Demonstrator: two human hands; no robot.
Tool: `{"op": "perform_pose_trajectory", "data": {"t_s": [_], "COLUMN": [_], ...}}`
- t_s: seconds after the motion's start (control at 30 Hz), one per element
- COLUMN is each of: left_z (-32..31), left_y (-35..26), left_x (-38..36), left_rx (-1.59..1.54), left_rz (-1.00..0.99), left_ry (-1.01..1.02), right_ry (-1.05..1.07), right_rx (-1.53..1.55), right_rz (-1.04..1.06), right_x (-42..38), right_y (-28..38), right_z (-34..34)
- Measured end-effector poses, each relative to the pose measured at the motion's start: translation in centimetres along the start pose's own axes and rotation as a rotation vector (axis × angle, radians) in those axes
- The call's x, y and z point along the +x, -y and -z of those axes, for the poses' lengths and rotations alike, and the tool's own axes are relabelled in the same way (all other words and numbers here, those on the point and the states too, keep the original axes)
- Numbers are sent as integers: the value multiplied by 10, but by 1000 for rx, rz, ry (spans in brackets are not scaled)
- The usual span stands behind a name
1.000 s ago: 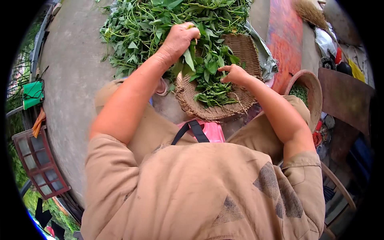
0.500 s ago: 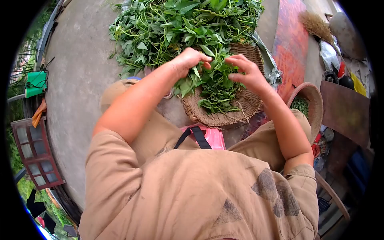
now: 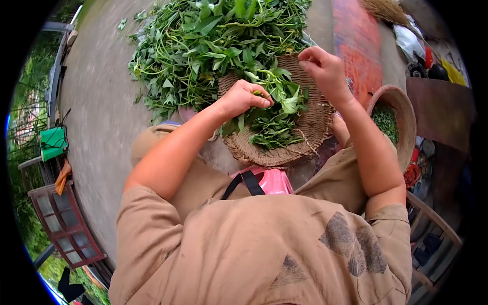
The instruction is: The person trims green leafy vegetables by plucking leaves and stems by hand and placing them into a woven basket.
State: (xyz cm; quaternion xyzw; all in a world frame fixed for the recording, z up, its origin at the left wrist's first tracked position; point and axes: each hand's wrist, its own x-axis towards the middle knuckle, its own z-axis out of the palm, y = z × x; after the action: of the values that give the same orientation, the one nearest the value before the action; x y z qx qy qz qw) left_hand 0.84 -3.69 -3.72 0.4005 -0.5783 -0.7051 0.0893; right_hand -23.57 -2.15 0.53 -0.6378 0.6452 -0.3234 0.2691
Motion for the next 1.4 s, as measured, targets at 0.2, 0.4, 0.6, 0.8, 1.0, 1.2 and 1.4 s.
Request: {"op": "perform_pose_trajectory", "data": {"t_s": [0.2,0.4,0.6,0.8,1.0,1.2,1.4], "left_z": [-1,17,40,58,23,4,0], "left_y": [-15,-16,-2,-23,-7,15,10], "left_x": [-7,-9,-9,-14,-1,7,6], "left_rx": [5,-46,64,531,938,1039,1060], "left_rz": [-54,49,1,-422,-604,-526,-637], "left_ry": [117,-96,-604,-1086,-623,-529,-481], "right_ry": [348,474,281,346,509,572,588], "right_rx": [88,183,-12,-65,299,433,416], "right_rz": [255,-10,43,-100,-324,-379,-324], "right_x": [3,10,16,14,6,-2,-7], "right_y": [-26,-44,-60,-58,-46,-18,-6], "right_z": [-32,-39,-31,-33,-47,-54,-48]}}
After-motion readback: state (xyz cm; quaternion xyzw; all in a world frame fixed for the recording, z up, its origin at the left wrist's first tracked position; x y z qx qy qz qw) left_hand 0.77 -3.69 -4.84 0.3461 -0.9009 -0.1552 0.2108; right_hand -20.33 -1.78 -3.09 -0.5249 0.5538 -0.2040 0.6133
